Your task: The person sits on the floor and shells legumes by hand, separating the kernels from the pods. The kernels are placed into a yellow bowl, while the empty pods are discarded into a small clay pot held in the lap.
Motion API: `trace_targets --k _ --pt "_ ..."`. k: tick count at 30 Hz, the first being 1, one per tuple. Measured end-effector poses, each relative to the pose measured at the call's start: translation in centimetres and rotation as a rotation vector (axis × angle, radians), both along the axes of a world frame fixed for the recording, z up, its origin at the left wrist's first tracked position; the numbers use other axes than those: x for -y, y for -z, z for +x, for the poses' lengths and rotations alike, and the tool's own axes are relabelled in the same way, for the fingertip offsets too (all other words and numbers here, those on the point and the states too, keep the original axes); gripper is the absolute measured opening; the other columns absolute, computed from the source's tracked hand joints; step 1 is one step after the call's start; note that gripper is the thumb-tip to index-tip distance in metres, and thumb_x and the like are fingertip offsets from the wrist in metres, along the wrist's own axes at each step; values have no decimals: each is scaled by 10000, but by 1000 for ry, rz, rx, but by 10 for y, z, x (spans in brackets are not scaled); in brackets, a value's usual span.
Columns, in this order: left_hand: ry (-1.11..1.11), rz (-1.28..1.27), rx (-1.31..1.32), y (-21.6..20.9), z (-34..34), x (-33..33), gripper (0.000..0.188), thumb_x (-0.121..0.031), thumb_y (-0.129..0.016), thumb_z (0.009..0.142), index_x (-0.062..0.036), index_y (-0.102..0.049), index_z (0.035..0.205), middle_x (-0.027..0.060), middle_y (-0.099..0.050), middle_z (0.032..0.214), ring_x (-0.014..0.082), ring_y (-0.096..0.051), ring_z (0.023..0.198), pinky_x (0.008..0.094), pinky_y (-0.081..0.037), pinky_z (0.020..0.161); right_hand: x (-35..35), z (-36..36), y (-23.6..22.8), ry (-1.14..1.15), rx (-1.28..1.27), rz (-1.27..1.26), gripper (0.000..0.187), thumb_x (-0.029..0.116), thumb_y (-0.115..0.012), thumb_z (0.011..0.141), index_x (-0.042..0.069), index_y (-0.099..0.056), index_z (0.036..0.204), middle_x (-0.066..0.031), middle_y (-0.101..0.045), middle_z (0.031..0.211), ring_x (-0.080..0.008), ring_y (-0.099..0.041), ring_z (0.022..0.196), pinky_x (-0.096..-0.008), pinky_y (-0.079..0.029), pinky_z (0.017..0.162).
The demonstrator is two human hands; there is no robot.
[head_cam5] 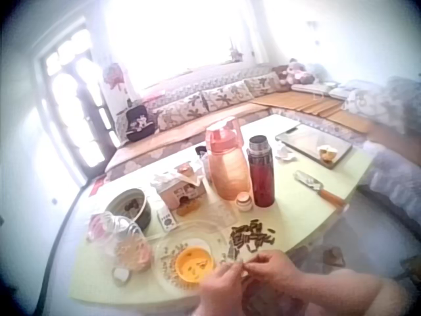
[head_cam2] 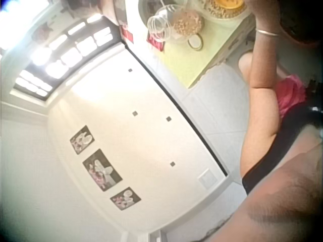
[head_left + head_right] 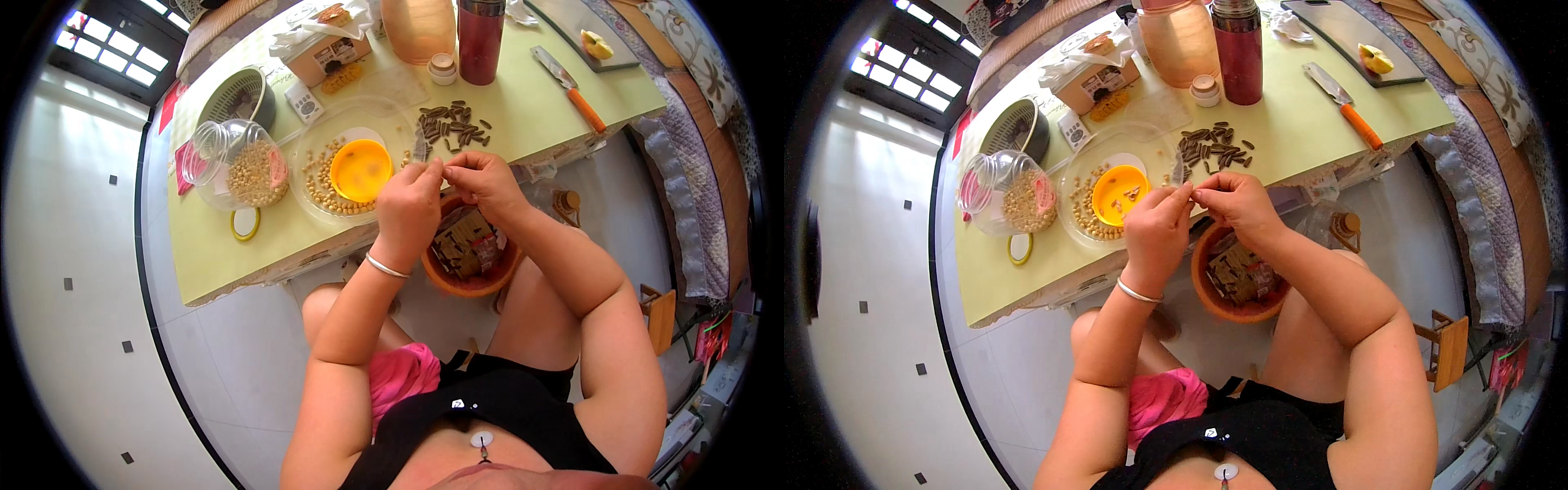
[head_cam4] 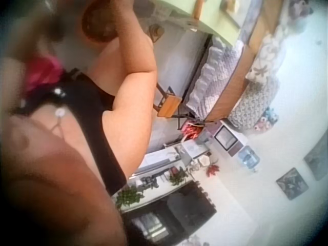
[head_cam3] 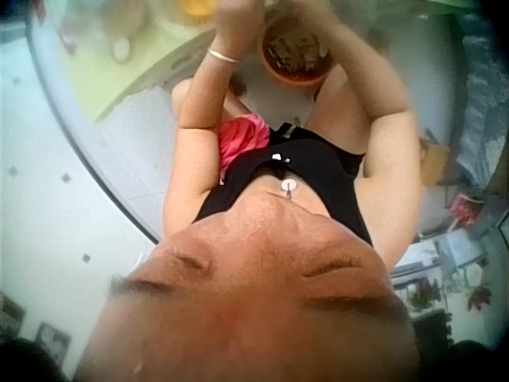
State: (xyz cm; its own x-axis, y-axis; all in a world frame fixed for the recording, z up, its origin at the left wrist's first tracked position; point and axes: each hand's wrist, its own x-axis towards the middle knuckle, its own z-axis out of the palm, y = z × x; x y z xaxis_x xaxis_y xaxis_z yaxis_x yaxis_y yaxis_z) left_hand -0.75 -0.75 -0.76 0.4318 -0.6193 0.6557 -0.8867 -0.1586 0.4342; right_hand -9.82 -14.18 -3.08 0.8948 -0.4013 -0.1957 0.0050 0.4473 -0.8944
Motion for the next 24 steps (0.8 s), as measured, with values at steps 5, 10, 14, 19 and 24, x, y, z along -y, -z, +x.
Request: trace_targets --k 5,10,14,19,24 --pt "-2 75 28 8 -3 -1 178 -30 -734 776 -44 -736 954 118 -672 764 290 -653 658 367 -528 590 0 0 -1 13 -56 -49 90 98 -694 881 9 -684 878 14 -617 730 -47 -519 630 -204 -408 546" --pt "-7 131 57 20 -7 -1 175 -20 -720 772 -32 -729 946 128 -655 729 306 -640 638 379 -520 574 -3 5 14 55 -57 -360 114 84 -667 849 -30 -667 861 -9 -649 771 -76 -568 708 -244 -476 654" --pt "3 112 -8 15 -8 0 150 -8 -715 784 -20 -729 933 135 -653 714 313 -634 624 379 -515 570 -1 6 15 51 -39 -299 107 87 -664 840 -19 -660 850 -4 -644 786 -71 -557 716 -243 -469 658" --pt "41 -24 -143 5 -7 1 106 -15 -723 795 -15 -729 900 145 -648 698 318 -631 618 375 -512 570 -2 5 13 53 -6 -191 75 78 -656 850 2 -654 851 14 -615 768 -50 -531 706 -224 -440 625" --pt "31 64 -79 7 0 -4 89 -38 -727 800 -31 -729 888 143 -640 687 318 -626 611 380 -506 553 -3 -1 -10 -39 -96 -147 88 89 -668 860 5 -647 842 13 -618 763 -42 -518 689 -220 -429 600"
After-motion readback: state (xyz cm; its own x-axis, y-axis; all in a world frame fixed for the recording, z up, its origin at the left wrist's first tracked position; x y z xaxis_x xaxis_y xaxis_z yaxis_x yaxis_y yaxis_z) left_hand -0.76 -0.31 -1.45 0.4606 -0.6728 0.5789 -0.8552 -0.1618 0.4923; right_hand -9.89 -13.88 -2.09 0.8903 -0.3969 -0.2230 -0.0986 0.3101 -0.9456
